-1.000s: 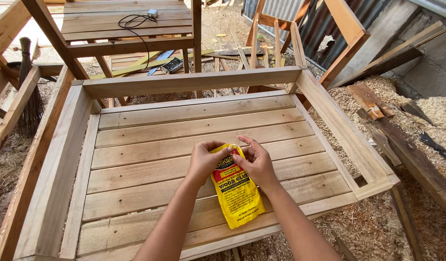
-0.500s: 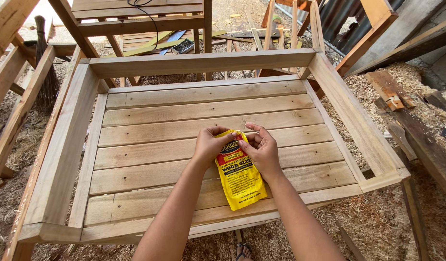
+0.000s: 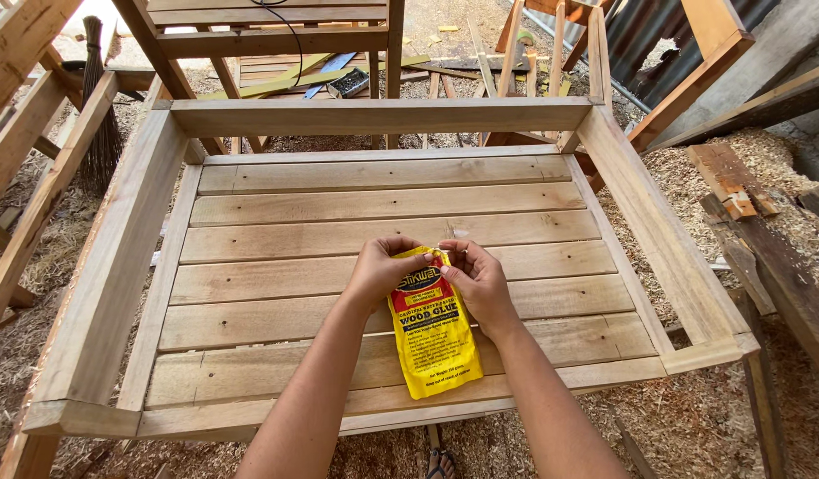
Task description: The person applies wood glue from a yellow packet to the joints of a wooden furniture frame, squeezing glue onto the rail edges and spreading it with a finger. The person moves around the frame to reach different corners and continues applying glue along the joints.
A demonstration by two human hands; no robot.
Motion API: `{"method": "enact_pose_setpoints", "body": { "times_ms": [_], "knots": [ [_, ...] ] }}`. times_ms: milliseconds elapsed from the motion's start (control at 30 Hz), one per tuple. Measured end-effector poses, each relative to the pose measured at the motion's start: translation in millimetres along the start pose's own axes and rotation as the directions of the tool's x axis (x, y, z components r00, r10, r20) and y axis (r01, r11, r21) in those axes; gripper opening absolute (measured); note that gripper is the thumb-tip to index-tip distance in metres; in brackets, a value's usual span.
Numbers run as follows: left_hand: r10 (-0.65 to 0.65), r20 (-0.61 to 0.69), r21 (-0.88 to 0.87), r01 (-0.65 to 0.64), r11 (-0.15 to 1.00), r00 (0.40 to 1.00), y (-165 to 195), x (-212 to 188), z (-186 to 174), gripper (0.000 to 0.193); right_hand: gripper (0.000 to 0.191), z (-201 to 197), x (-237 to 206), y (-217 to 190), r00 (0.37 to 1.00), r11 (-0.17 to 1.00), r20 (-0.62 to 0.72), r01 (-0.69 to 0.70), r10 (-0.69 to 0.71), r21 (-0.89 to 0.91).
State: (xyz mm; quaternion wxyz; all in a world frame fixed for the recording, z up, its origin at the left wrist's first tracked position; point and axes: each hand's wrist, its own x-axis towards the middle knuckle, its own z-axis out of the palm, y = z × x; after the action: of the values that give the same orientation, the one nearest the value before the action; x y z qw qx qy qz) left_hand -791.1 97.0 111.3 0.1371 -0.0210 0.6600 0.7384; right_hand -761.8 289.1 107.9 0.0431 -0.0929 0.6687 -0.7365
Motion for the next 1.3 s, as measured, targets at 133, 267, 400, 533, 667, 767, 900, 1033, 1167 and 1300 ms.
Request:
{"method": "enact_pose_setpoints", "body": {
  "times_ms": [133,267,400,533,667,767,900,1033,1167,1300],
  "knots": [
    [0.003,0.008,0.012,-0.004,1.0,1.0,0,0,2,0.025,0.034,-2,-1,-4,0.996,0.996,0.084,-0.04,0.033,0.08],
    [0.027,0.017,0.0,-0.027,1.0,1.0,-2,1,2,0.025,0.034,-4,-1,-6,0.997,0.997,0.079,-0.028,0.022,0.073],
    [0.02,0.006,0.012,-0.02,1.0,1.0,-3,1,1,0.025,0.036,-5,-2,-3,0.996,0.998,0.094,-0.017,0.011,0.058],
    [0.024,0.005,0.018,-0.024,1.0,1.0,-3,1,1,0.025,0.04,-14,1,3,0.992,0.992,0.107,-0.081,0.07,0.099],
    [0.016,-0.002,0.045,-0.016,0.999,1.0,-4,2,0,0.025,0.046,-39,19,0,0.997,0.947,0.032,-0.082,0.076,0.312],
    [-0.017,-0.024,0.052,0.018,0.998,1.0,-6,4,-1,0.023,0.044,-54,38,-8,0.995,1.0,-0.094,0.014,-0.016,-0.026],
    [-0.017,-0.039,0.014,0.018,1.0,0.999,-6,5,-2,0.019,0.044,-53,48,-18,0.991,0.655,0.005,0.092,-0.134,-0.75],
    [-0.092,-0.071,0.053,0.096,0.994,0.993,-2,3,-3,0.017,0.048,-41,46,-21,0.984,0.455,0.115,0.165,-0.137,-0.875],
    [-0.079,-0.059,0.03,0.081,0.996,0.995,0,1,-3,0.016,0.047,-34,42,-22,0.984,0.361,0.128,0.164,-0.121,-0.918],
    [-0.041,-0.038,-0.01,0.041,0.999,0.998,-2,1,-3,0.015,0.048,-31,41,-22,0.971,0.265,0.175,0.214,-0.163,-0.94]
  ]
}}
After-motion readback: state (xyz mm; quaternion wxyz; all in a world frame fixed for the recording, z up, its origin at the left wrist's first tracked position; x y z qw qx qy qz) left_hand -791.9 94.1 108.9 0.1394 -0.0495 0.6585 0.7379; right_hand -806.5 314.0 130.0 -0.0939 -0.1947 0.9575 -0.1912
